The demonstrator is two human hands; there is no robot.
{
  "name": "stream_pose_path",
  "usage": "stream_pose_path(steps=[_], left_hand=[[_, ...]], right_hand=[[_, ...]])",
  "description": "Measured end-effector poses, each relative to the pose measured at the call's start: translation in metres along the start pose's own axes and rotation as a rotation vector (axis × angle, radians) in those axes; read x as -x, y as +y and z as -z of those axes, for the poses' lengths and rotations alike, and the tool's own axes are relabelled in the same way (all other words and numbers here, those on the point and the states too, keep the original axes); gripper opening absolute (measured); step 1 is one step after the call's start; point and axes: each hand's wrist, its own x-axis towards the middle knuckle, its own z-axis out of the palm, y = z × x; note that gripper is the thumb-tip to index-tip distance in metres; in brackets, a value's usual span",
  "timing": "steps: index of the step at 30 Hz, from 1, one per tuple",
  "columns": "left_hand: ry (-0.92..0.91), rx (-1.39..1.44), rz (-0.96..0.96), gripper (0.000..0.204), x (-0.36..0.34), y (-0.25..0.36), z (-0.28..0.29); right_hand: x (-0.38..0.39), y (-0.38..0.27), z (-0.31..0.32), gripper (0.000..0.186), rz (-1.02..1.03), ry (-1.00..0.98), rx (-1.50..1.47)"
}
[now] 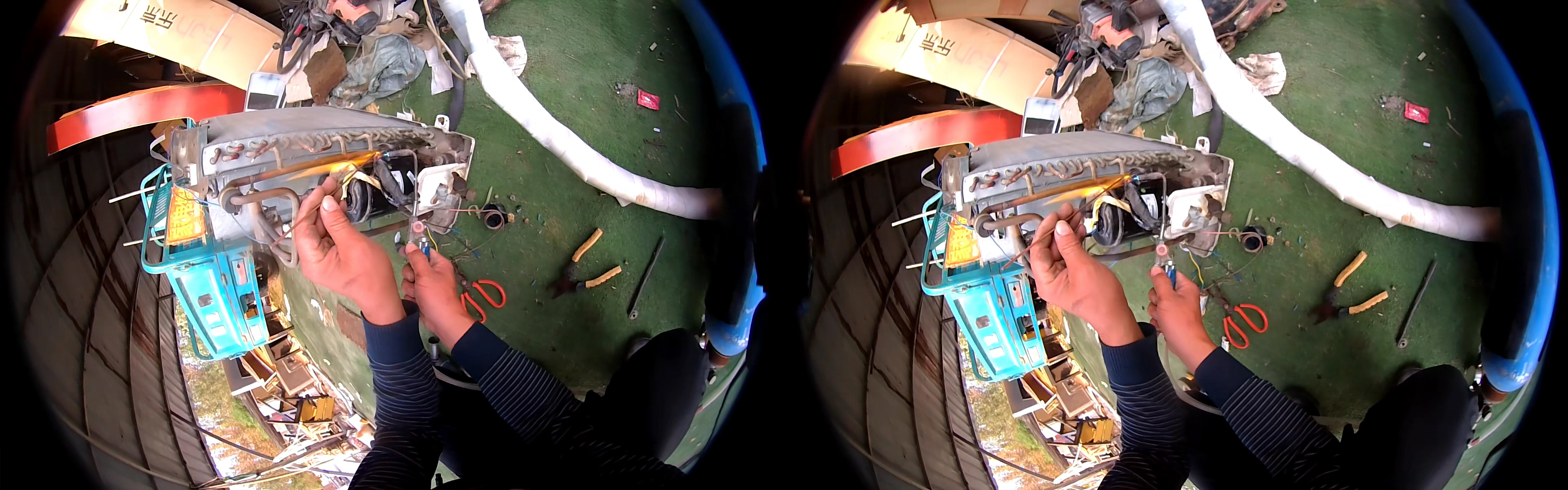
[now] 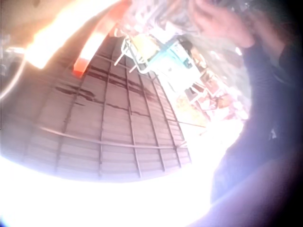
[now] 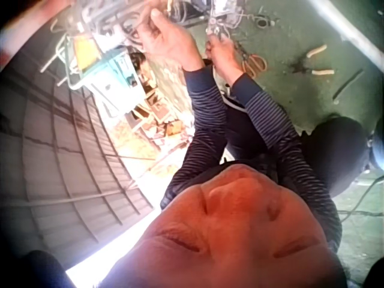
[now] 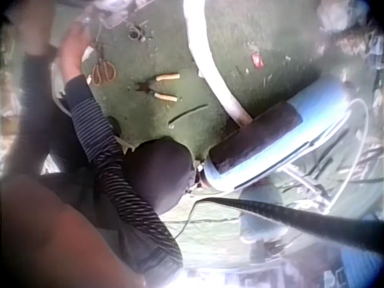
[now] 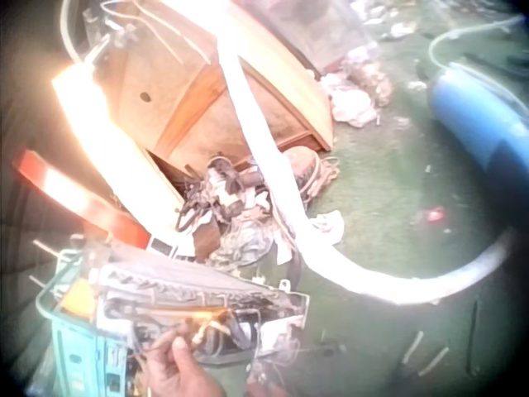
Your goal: The person uses a lighter to heat and remove a plastic tube from a disassembled appliance, then uses pliers to pull and adjust wires and components within the unit. The person works on the appliance while squatting on the floor.
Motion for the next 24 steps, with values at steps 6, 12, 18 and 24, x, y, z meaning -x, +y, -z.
stream_pose_path(steps=[6, 12, 18, 24], left_hand=[[-0.020, -0.022, 0.035, 0.018, 0.001, -0.008, 0.003], [-0.023, -0.034, 0.020, 0.018, 0.002, -0.011, 0.005], [0.067, -0.060, -0.045, 0.020, 0.001, 0.003, 0.010], [0.028, -0.064, -0.040, 0.020, 0.003, 0.000, 0.017]], right_hand=[[0.000, -0.002, -0.002, 0.028, 0.004, -0.012, -0.005], [0.000, 0.001, -0.004, 0.028, 0.029, -0.019, -0.010], [0.005, -0.003, -0.011, 0.027, -0.026, -0.011, -0.029], [0.006, 0.000, -0.020, 0.028, -0.045, 0.003, -0.070]])
